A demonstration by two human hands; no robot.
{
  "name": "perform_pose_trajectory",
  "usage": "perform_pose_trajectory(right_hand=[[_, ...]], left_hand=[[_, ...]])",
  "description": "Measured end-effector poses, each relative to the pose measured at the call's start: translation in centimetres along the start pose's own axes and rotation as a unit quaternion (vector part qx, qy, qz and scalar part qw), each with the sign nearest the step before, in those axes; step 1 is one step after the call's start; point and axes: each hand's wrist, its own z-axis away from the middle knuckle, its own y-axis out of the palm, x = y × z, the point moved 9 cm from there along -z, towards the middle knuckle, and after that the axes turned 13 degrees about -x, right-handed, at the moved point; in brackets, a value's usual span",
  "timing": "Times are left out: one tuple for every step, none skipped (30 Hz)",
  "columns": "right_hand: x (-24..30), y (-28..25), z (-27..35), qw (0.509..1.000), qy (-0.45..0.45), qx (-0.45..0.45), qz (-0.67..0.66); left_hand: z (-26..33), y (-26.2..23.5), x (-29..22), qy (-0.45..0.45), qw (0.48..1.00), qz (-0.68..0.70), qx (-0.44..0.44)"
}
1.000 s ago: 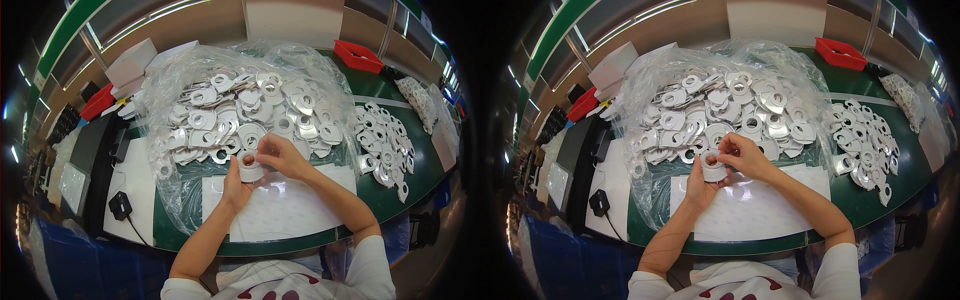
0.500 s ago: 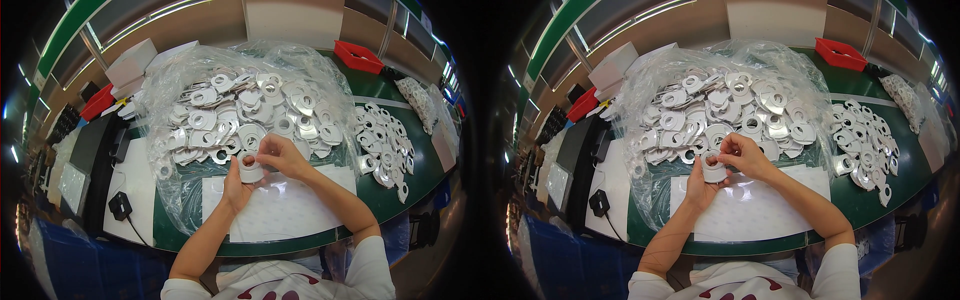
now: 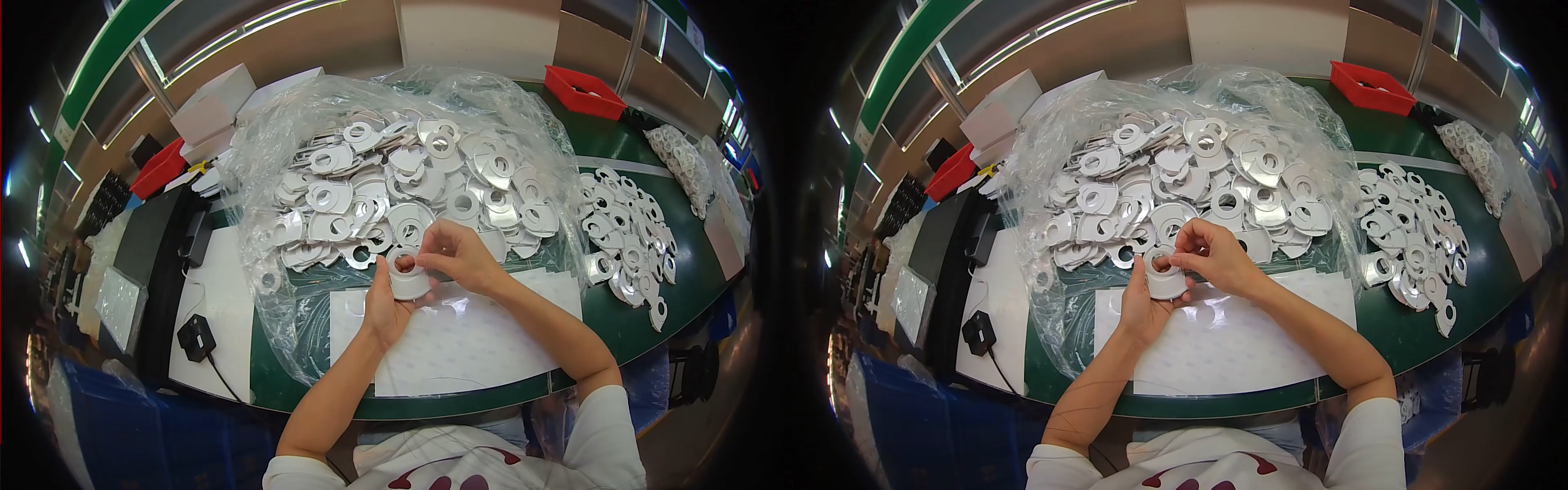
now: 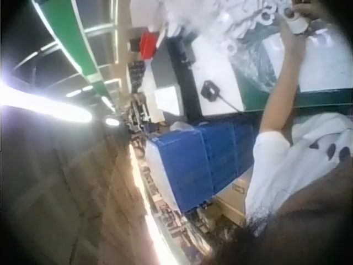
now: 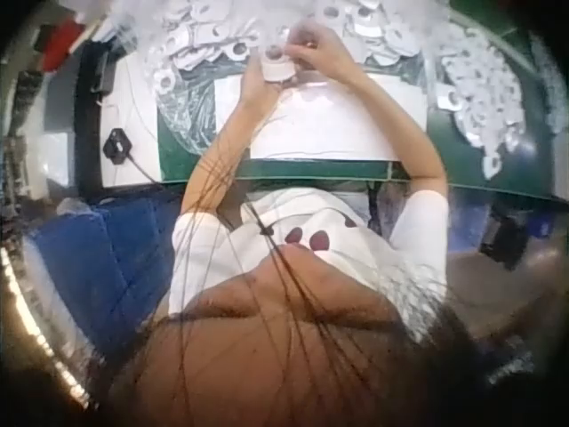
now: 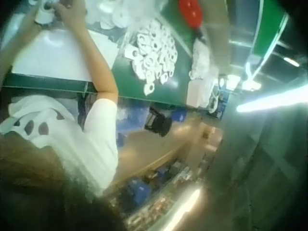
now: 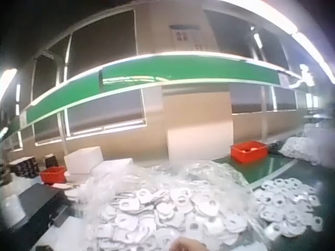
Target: The person sorts small circular white plastic components by hand on a workbench, inspecting them one by one.
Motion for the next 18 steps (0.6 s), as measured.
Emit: perform_pose_trajectory(right_hand=[[0.08, 0.00, 0.00, 1.000, -0.007, 0.000, 0.004], [0.14, -0.01, 0.01, 1.000, -0.007, 0.000, 0.004], [0.19, 0.00, 0.04, 1.000, -0.006, 0.002, 0.005], [0.21, 0.01, 0.06, 1.000, -0.005, 0.003, 0.006], [0.21, 0.00, 0.07, 1.000, -0.005, 0.003, 0.006], [0.24, -0.02, 0.08, 1.000, -0.007, 0.003, 0.007], [0.25, -0.05, 0.09, 1.000, -0.008, 0.002, 0.008], [0.19, -0.06, 0.08, 1.000, -0.008, 0.002, 0.008], [0.03, -0.07, 0.04, 1.000, -0.007, 0.002, 0.006], [-0.07, -0.09, 0.02, 1.000, -0.007, 0.002, 0.003], [-0.06, -0.10, 0.03, 1.000, -0.007, 0.002, 0.003], [-0.06, -0.08, 0.08, 1.000, 0.000, 0.003, 0.001], [-0.10, -0.05, 0.11, 1.000, 0.006, 0.003, 0.000], [-0.11, -0.01, 0.14, 1.000, 0.006, 0.003, 0.000], [-0.15, -0.01, 0.14, 1.000, 0.002, 0.001, -0.007], [-0.14, -0.01, 0.15, 1.000, -0.001, 0.000, -0.015], [-0.02, -0.01, 0.22, 1.000, -0.001, -0.001, -0.015], [0.07, 0.14, 0.33, 1.000, 0.009, 0.004, -0.020]], left_hand=[[-0.01, -0.04, 0.05, -0.001, 1.000, 0.002, 0.005], [-0.01, -0.01, 0.07, -0.001, 1.000, 0.005, 0.010], [-0.01, 0.01, 0.08, -0.001, 1.000, 0.005, 0.010], [-0.01, 0.01, 0.08, 0.000, 1.000, 0.004, 0.008], [-0.02, -0.01, 0.07, 0.001, 1.000, 0.002, 0.007], [-0.02, 0.02, 0.10, 0.000, 1.000, 0.002, 0.007], [-0.04, 0.01, 0.11, 0.002, 1.000, 0.002, 0.006], [-0.04, 0.00, 0.10, 0.004, 1.000, 0.001, 0.005], [-0.02, 0.05, 0.10, 0.004, 1.000, 0.001, 0.005], [0.03, 0.07, 0.08, 0.003, 1.000, -0.001, 0.003], [0.05, 0.06, 0.08, 0.002, 1.000, -0.002, 0.000], [0.05, 0.03, 0.09, 0.002, 1.000, -0.003, 0.001], [0.05, 0.11, 0.05, 0.007, 1.000, -0.001, 0.011], [0.10, 0.24, -0.03, 0.012, 1.000, 0.000, 0.021], [0.08, 0.24, 0.00, 0.011, 1.000, 0.000, 0.021], [0.05, 0.23, 0.06, 0.008, 1.000, 0.000, 0.020], [0.03, 0.23, 0.13, 0.006, 1.000, -0.001, 0.019], [0.01, 0.18, 0.12, 0.006, 1.000, -0.001, 0.019]])
